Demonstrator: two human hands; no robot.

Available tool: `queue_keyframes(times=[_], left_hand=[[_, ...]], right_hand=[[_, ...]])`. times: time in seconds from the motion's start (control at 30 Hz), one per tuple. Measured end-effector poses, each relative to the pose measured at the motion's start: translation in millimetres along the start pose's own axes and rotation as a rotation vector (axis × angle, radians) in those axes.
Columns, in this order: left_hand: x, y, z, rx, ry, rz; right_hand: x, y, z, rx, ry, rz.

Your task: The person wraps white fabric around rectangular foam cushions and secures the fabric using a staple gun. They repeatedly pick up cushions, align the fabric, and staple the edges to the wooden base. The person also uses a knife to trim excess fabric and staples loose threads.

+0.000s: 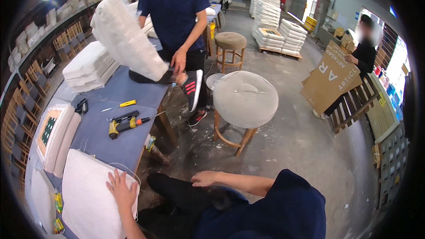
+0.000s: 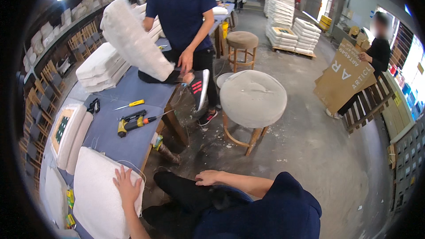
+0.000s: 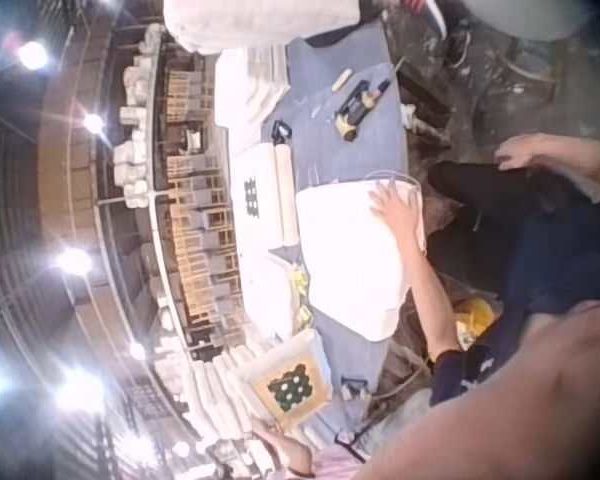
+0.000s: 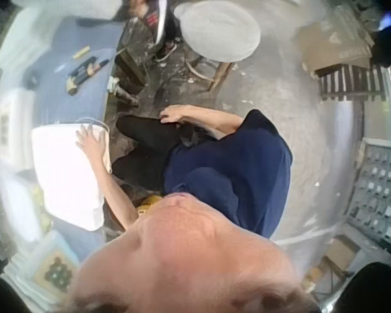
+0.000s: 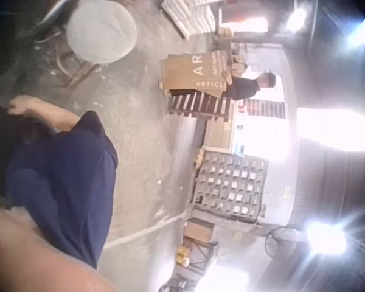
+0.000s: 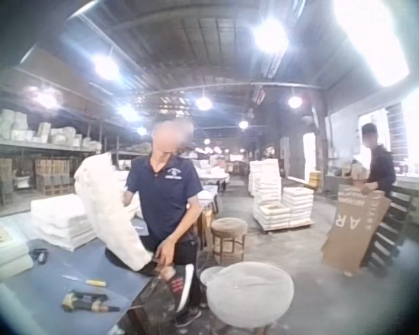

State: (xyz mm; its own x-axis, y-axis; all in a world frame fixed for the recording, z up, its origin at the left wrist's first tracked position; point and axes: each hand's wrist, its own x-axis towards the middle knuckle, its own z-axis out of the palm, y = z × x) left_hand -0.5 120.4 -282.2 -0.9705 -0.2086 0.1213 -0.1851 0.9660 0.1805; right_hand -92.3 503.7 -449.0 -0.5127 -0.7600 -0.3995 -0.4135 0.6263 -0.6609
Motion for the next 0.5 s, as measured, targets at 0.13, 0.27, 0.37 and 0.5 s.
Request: queue_keyframes(times=[0.13,0.27,0.37,0.5], left_hand=[[22.9,-2.4,-4.6,-0.04,0.028,0.072],[33.2,-9.7,8.2,-0.055,0.019,0.131],[8.8,-24.8,14.2,-0.055,0.055,0.176],[-7.4,-16.1,9.8,-0.094,0.087,0.183]], right_hand=[[-15.7,0.0,-22.6,-0.033,0.1,-0.077],[-15.3,-20.8,-27.3,0.14,0.231,-0.157],[-16.7,-39.9,-29.7,0.204,0.188,-0.202],[0.1,-46.5,-33.2,0.198,0.147,-0.18]])
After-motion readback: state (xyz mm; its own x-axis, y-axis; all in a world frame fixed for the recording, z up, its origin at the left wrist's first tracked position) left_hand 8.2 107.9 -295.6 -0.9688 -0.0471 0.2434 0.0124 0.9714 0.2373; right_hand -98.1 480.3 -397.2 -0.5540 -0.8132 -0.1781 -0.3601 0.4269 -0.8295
